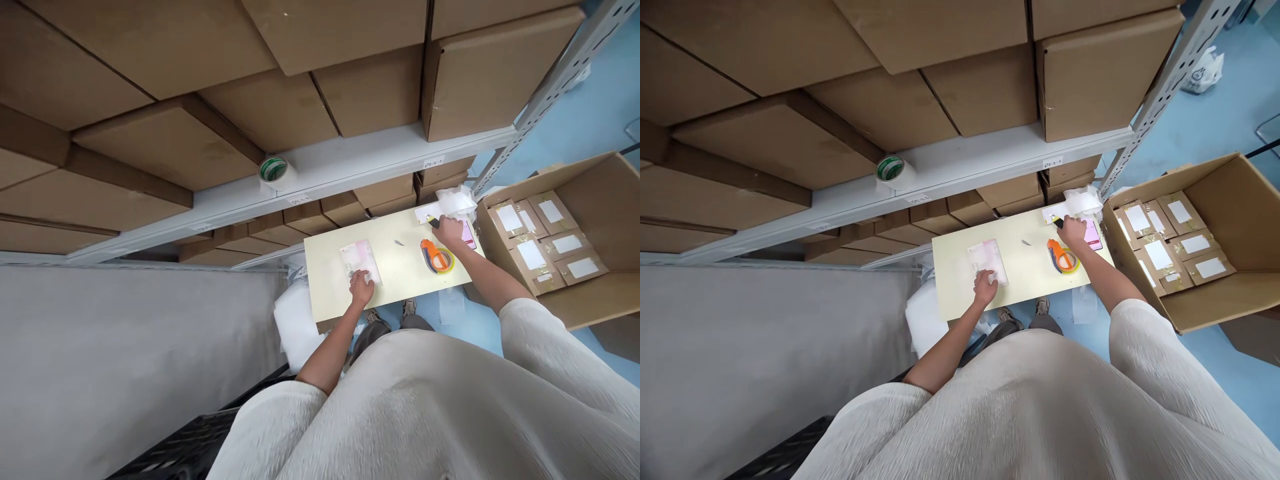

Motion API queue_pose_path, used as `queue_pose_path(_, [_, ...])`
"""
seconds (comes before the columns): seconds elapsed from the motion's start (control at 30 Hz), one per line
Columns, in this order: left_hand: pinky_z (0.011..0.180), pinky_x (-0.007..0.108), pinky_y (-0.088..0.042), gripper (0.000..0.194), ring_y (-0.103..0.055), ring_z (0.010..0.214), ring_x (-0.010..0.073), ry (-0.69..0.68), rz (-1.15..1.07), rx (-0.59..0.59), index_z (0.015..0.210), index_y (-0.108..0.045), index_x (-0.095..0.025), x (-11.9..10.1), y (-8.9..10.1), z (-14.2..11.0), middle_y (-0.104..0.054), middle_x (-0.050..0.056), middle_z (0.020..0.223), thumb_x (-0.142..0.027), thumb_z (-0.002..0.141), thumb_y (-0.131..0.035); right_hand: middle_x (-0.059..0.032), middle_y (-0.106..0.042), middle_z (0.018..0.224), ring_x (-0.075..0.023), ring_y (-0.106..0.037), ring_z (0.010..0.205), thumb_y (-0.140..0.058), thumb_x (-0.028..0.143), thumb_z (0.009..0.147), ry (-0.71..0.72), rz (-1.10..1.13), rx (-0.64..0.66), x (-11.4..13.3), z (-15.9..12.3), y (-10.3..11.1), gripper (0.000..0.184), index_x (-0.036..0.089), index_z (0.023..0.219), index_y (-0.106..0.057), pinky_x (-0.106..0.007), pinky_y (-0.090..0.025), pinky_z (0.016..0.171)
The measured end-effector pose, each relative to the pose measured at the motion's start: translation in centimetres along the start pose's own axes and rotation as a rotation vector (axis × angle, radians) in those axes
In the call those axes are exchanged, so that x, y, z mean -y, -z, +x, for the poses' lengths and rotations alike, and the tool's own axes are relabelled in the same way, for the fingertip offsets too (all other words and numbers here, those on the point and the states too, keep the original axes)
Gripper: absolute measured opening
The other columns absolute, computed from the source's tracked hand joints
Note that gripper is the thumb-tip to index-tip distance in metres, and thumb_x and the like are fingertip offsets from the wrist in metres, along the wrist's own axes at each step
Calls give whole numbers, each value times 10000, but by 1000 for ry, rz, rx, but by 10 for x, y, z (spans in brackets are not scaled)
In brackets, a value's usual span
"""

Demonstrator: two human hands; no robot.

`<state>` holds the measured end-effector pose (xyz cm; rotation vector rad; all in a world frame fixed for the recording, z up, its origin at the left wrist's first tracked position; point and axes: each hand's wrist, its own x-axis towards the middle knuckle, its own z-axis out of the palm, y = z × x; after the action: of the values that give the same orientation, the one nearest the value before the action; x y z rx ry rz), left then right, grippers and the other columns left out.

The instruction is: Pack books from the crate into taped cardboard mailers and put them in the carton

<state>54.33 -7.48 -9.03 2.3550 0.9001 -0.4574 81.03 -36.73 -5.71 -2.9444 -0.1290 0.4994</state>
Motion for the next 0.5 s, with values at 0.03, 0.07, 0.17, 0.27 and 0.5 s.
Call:
queue_pose_path(0.03, [1257,518,-452,487,-503,1538,335,-7,-10,-3,1385,-669,-292,1,1,0,-516,92,1672,-202,907,-641,-227,-748,1192,-361,-657,1199,-674,358,977,33,55,-44,10,-2,6,314,147,1208,-658,-434,-430,1035])
queue_pose_path(0.07, [1263,513,-444,491,-502,1538,328,-12,-20,-4,1389,-666,-291,3,2,-1,-521,93,1667,-203,907,-637,-212,-752,1204,-347,-669,1184,-652,382,999,66,133,-72,21,-4,12,300,164,1206,-655,-408,-454,1008])
queue_pose_path(0.17, [1254,499,-449,490,-510,1526,323,-6,-43,-4,1396,-661,-276,12,6,-3,-526,101,1658,-206,912,-623,-136,-779,1111,-257,-736,992,-496,415,1105,118,494,-3,58,-19,17,265,201,1168,-640,-310,-521,835])
queue_pose_path(0.27, [1225,494,-473,461,-524,1512,328,13,-61,-3,1380,-666,-271,28,12,-6,-531,106,1647,-204,928,-607,-67,-760,921,-165,-704,677,-414,376,1145,44,844,230,98,-46,2,273,202,1069,-609,-249,-499,626])
queue_pose_path(0.5, [1205,499,-492,427,-549,1486,337,77,-99,-27,1367,-678,-273,95,33,-8,-529,100,1652,-212,950,-608,-50,-788,938,-126,-702,683,-690,140,936,-38,1204,600,180,-122,-56,127,181,1052,-657,-197,-515,574])
